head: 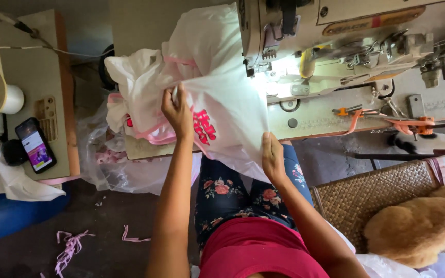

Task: A person is handling and repositioning a large white and pink fabric garment on a sewing table.

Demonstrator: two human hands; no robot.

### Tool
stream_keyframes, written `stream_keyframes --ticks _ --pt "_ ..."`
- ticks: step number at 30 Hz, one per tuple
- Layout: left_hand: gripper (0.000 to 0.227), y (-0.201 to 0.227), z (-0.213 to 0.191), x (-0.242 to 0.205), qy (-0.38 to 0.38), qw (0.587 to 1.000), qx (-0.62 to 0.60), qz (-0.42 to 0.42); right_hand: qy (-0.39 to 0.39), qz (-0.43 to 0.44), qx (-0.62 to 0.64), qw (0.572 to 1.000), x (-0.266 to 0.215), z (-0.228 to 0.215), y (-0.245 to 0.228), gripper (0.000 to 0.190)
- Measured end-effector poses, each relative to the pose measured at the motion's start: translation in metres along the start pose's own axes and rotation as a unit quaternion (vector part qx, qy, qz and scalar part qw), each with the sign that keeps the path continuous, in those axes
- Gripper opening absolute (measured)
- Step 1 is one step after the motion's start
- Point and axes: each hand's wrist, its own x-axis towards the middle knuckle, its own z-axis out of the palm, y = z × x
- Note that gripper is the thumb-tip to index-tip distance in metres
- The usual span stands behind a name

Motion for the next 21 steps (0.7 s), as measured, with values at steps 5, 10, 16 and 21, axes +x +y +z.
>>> stream_keyframes --ticks 5,10,16,21 --pt "0.023 0.087 0.015 -0.008 0.004 0.998 -0.048 0.034 0.014 -0.035 -0.005 0.999 0.023 0.003 -0.004 0.047" --pt "0.021 0.063 0.013 0.011 -0.011 0.993 -0.113 0.023 0.02 -0.064 0.001 0.998 0.05 0.021 -0.01 0.047" --pt "0.094 0.012 -0.025 -0.098 -0.091 0.937 0.233 0.243 0.055 -0.116 0.021 0.991 0.08 0.031 -0.021 0.045" --pt "0.037 -0.075 -0.066 -0.11 -0.084 0.907 0.252 0.326 0.041 -0.129 0.03 0.99 0.049 0.015 -0.039 0.044"
